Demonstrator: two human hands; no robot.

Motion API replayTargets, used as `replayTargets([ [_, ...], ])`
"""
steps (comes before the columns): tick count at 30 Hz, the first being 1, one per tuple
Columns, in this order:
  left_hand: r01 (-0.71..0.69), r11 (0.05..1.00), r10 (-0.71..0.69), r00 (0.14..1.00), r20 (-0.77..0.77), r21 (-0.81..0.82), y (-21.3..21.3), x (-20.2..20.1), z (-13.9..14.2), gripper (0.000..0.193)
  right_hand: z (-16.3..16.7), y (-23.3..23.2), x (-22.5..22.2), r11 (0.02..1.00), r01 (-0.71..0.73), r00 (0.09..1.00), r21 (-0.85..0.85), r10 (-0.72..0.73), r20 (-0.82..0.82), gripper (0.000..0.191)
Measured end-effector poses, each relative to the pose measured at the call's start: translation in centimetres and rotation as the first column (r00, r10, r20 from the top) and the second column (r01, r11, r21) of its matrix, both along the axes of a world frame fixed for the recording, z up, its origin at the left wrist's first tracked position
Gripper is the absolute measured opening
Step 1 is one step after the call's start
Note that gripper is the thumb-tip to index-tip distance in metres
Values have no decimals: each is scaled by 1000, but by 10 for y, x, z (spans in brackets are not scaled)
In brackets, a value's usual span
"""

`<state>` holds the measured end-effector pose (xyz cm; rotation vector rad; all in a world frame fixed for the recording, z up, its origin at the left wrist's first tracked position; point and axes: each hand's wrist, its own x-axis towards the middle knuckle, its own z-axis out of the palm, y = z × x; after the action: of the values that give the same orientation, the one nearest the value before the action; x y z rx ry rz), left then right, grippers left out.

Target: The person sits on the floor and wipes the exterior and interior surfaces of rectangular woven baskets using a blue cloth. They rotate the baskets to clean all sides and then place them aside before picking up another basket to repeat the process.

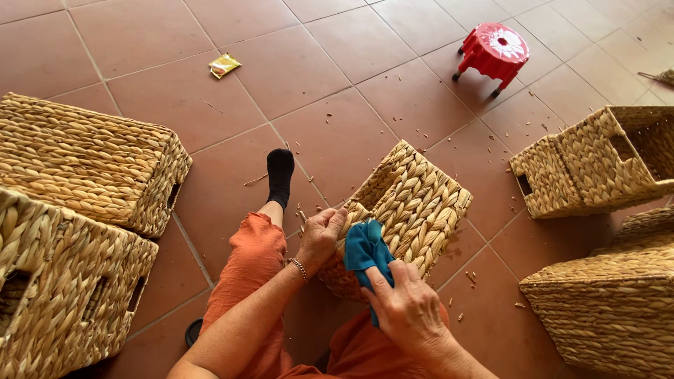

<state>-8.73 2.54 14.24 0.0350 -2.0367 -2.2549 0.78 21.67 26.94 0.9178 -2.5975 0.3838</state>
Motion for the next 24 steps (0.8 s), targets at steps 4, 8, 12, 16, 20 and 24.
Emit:
replayTargets([
  [4,75,993,-79,996,-37,-91,4,3,6,40,-11,38,-60,973,224,967,53,-216,-133,27],
  [8,73,985,-88,992,-95,-158,11,7,4,43,-18,86,-158,807,580,815,108,-575,-78,29],
  [12,128,991,-128,992,-8,44,9,5,-1,42,-24,90,-180,728,678,723,101,-637,-267,33],
  [16,-18,989,14,999,-32,-147,-6,-1,0,43,-15,42,-109,858,478,876,190,-480,-37,24],
  [20,-40,991,31,997,-67,-124,-5,-1,6,38,-10,4,-2,985,168,986,47,-167,-25,32],
  [24,30,993,-33,999,-29,-115,-1,1,8,38,-15,25,6,994,101,995,-46,-102,-22,38],
])
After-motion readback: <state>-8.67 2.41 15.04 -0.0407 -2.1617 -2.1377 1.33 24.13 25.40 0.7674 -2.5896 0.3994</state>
